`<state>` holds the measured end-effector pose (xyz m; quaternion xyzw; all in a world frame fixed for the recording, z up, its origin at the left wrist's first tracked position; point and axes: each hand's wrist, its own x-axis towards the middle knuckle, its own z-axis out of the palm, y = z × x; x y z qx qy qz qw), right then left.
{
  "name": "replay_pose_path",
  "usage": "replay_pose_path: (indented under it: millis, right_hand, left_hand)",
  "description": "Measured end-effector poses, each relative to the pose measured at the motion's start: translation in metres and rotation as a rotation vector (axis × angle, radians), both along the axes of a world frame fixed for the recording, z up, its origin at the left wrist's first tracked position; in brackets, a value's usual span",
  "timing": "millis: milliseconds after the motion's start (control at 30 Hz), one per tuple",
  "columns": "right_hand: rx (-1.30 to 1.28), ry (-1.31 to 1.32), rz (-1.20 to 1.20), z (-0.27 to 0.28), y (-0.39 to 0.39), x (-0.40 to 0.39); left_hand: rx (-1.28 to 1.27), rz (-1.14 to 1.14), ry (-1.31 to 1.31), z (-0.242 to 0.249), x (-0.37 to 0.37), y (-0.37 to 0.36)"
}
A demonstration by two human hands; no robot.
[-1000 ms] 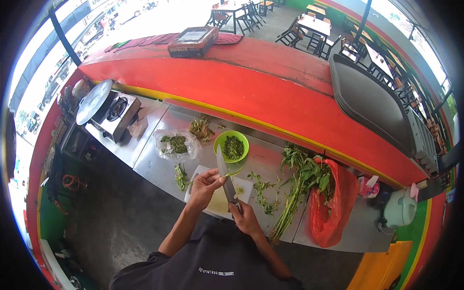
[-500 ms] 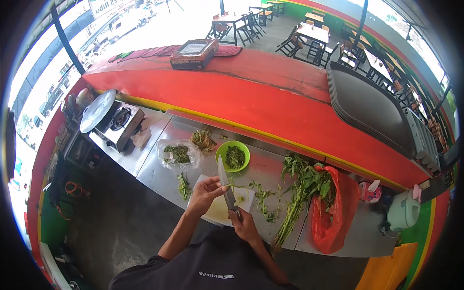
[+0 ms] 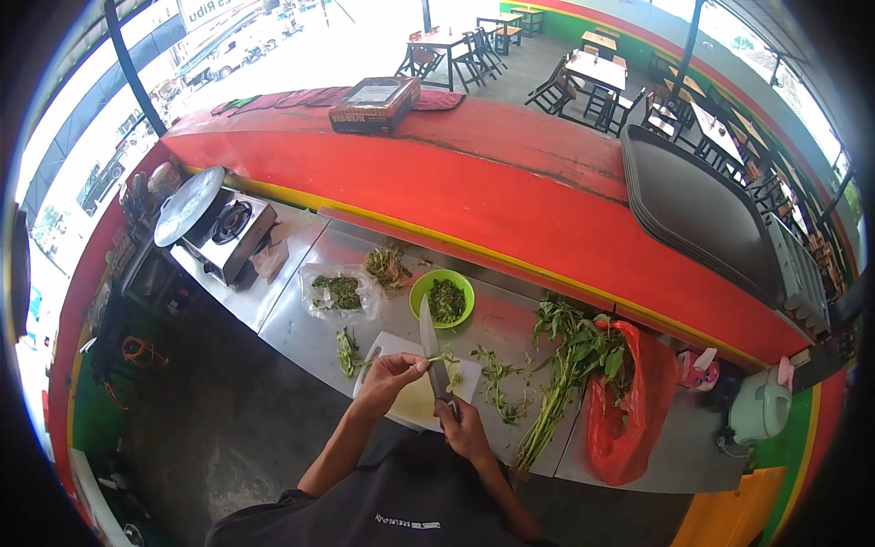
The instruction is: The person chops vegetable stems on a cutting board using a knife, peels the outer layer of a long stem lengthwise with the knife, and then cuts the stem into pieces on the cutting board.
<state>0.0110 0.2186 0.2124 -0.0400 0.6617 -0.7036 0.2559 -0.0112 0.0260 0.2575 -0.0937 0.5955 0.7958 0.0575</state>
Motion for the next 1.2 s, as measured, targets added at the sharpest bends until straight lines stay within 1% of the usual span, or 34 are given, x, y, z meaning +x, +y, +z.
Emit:
replay_pose_path:
  millis: [133,200,400,633,700,833,933,1000,1200]
  right_hand:
    - [-0.013,0.025,0.034,0.004,-0.003,0.0]
    - [0.003,0.056,0.05,0.004,-0.005,0.001]
    - [0.03,0.003,0.056,-0.006,-0.001,0.007]
    - [0.054,0.046,0.031,-0.018,0.0,0.013]
    - [0.071,0.083,0.026,-0.016,0.0,0.014]
    - [0.099,0.05,0.032,-0.009,0.002,0.017]
    - [0.096,0.083,0.012,-0.016,0.002,0.018]
    - [0.073,0.152,0.032,-0.021,0.001,0.019]
    - [0.073,0.074,0.045,-0.014,0.0,0.02]
  left_hand:
    - [-0.014,0.055,-0.012,-0.01,0.003,0.001]
    - [0.021,0.077,-0.017,-0.013,0.002,0.002]
    - [0.053,0.087,-0.036,-0.013,0.004,0.006]
    - [0.087,0.103,-0.042,-0.013,0.006,0.013]
    - [0.111,0.1,-0.043,-0.016,0.004,0.015]
    - [0.119,0.082,-0.058,-0.011,0.006,0.018]
    - [0.152,0.067,-0.077,-0.013,0.008,0.018]
    - [0.138,0.024,-0.083,-0.017,0.009,0.017]
    - [0.173,0.024,-0.11,-0.023,0.013,0.02]
